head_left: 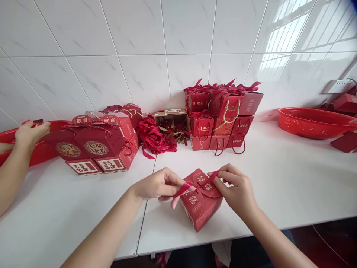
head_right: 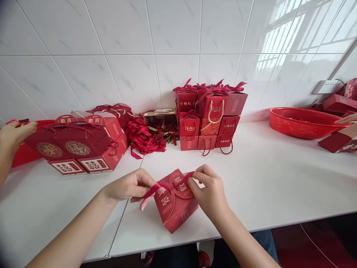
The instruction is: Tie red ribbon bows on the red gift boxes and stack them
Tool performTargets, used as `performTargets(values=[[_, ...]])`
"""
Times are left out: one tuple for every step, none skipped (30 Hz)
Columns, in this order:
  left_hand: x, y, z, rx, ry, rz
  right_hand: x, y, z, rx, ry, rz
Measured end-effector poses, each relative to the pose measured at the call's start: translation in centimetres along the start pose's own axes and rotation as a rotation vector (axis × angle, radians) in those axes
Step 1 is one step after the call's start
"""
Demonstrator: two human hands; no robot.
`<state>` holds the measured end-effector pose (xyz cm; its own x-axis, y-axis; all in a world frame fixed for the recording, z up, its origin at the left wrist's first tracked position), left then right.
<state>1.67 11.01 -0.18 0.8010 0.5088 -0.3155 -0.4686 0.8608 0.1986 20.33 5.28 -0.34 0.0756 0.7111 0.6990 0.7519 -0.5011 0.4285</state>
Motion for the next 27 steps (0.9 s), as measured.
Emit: performTargets(values=[[0.2, -0.2, 0.1, -0.027, -0.006, 0.061, 0.2, -0.3, -0.2, 0.062, -0.017, -0.012], [0.4, -0.4, 0.2, -0.046, -0.010, 0.134, 0.5, -0.6, -0.3, 0.125, -0.037, -0.036], [0.6, -0.6, 0.4, -0.053, -0.016, 0.213, 0.6, -0.8, -0.5, 0.186, -0.056, -0.066], [0.6, -0.8, 0.6, -0.045, -0.031, 0.288, 0.8, -1.1, -0.7, 0.247, -0.077, -0.103], [0.7, -1.0, 0.8, -0.021, -0.061, 0.361, 0.8, -1.4, -0.9, 0.304, -0.103, -0.144], [0.6, -1.3, 1.1, 0.022, -0.103, 0.432, 0.9, -1.7, -0.9, 0.352, -0.138, -0.186], [0.5, -1.5, 1.4, 0.086, -0.156, 0.513, 0.9, -1.9, -0.9, 0.389, -0.182, -0.226], [0.3, -1.7, 1.6, 0.169, -0.213, 0.602, 0.8, -2.2, -0.8, 0.412, -0.229, -0.262], [0.0, -2.0, 1.9, 0.265, -0.267, 0.692, 0.8, -2.4, -0.7, 0.425, -0.273, -0.296], [-0.2, -2.2, 2.0, 0.364, -0.312, 0.769, 0.8, -2.6, -0.6, 0.424, -0.308, -0.325], [-0.3, -2.6, 2.0, 0.451, -0.345, 0.823, 0.8, -2.8, -0.6, 0.417, -0.329, -0.348], [-0.4, -2.9, 2.0, 0.516, -0.372, 0.851, 0.8, -2.9, -0.6, 0.406, -0.341, -0.365], [-0.3, -3.2, 1.9, 0.557, -0.395, 0.862, 0.9, -2.9, -0.6, 0.394, -0.347, -0.376], [-0.3, -3.4, 1.8, 0.580, -0.410, 0.859, 1.0, -2.9, -0.6, 0.379, -0.351, -0.382], [-0.2, -3.5, 1.7, 0.594, -0.424, 0.852, 1.0, -2.9, -0.7, 0.365, -0.358, -0.386], [-0.1, -3.6, 1.7, 0.605, -0.432, 0.842, 1.0, -2.9, -0.7, 0.350, -0.366, -0.390], [-0.1, -3.7, 1.6, 0.617, -0.436, 0.834, 1.1, -2.9, -0.7, 0.335, -0.376, -0.394], [-0.1, -3.7, 1.6, 0.630, -0.435, 0.826, 1.1, -2.9, -0.7, 0.321, -0.389, -0.401], [-0.1, -3.7, 1.6, 0.641, -0.430, 0.816, 1.1, -3.0, -0.6, 0.311, -0.406, -0.412], [0.0, -3.7, 1.7, 0.653, -0.424, 0.798, 1.2, -3.0, -0.6, 0.305, -0.428, -0.425], [0.0, -3.7, 1.7, 0.665, -0.415, 0.774, 1.2, -3.1, -0.5, 0.302, -0.448, -0.443], [0.1, -3.7, 1.8, 0.679, -0.407, 0.743, 1.3, -3.3, -0.5, 0.300, -0.463, -0.464], [0.2, -3.6, 1.9, 0.694, -0.401, 0.706, 1.5, -3.4, -0.5, 0.299, -0.468, -0.490], [0.3, -3.6, 1.9, 0.709, -0.396, 0.670, 1.7, -3.5, -0.5, 0.291, -0.463, -0.517], [0.4, -3.5, 2.1, 0.721, -0.394, 0.637, 1.9, -3.6, -0.4, 0.279, -0.448, -0.544], [0.5, -3.4, 2.2, 0.729, -0.398, 0.607, 2.1, -3.7, -0.4, 0.268, -0.431, -0.579], [0.6, -3.3, 2.3, 0.733, -0.406, 0.582, 2.3, -3.7, -0.4, 0.257, -0.415, -0.619]])
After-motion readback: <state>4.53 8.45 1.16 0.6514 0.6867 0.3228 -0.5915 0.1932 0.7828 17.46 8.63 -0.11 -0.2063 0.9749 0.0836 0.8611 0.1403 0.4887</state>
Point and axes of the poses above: each hand's wrist, its own x-axis towards the middle knuckle, its own y-axis out of the back of the hand, z = x × y, the point moved 6 cm from there along x, towards the middle knuckle, and after that the axes turned 6 degrees about y, right-handed, at the moved point
